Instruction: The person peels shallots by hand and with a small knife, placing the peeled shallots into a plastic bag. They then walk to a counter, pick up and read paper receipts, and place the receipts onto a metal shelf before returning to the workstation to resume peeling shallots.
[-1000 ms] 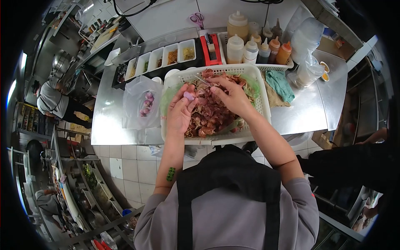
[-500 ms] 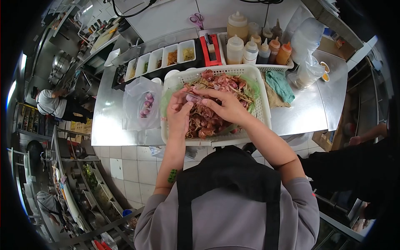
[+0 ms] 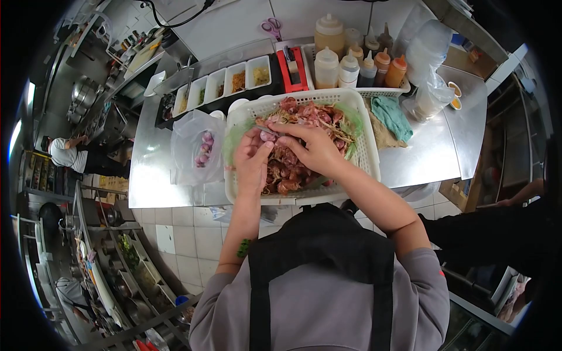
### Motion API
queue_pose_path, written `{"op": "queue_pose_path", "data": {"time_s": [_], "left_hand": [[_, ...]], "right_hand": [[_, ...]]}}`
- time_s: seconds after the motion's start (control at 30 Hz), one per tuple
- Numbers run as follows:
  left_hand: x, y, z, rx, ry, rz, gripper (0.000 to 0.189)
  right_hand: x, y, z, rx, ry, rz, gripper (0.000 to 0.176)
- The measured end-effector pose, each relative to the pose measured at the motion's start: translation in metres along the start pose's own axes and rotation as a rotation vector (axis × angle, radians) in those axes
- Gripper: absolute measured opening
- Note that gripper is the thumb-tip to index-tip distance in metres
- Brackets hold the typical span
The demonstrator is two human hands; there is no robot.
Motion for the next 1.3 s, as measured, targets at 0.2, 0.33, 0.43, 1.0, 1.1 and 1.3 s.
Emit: {"op": "queue_pose_path", "data": {"time_s": [0.2,0.33,0.43,1.0,1.1,1.3], "left_hand": [[0.0,-0.007,0.003,-0.078,-0.077,-0.057,0.031],[-0.001,-0.008,-0.001,-0.077,-0.126,-0.005,0.031],[-0.001,-0.009,-0.004,-0.113,-0.155,-0.027,0.03],[0.002,-0.015,0.001,-0.272,-0.117,-0.043,0.023],[0.0,-0.016,0.002,-0.218,-0.096,-0.011,0.026],[-0.001,-0.01,0.0,-0.115,-0.071,0.043,0.029]], "right_hand": [[-0.001,0.001,0.001,-0.023,-0.019,-0.033,0.029],[0.003,-0.001,-0.008,0.025,0.0,-0.095,0.03],[0.004,-0.002,-0.01,0.002,0.036,-0.126,0.028],[-0.002,0.001,0.002,0.135,0.085,0.215,0.039],[-0.002,0.002,-0.004,0.101,0.016,0.185,0.035],[0.003,-0.002,-0.012,0.025,0.069,0.062,0.03]]}}
Point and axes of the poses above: each hand's wrist, its own x-axis towards the middle knuckle, its own y-axis out of the palm, z = x × y, the point moved 1 cm from there along x, towards the middle knuckle, and after that the axes turned 10 degrees about y, right-handed, at the moved point
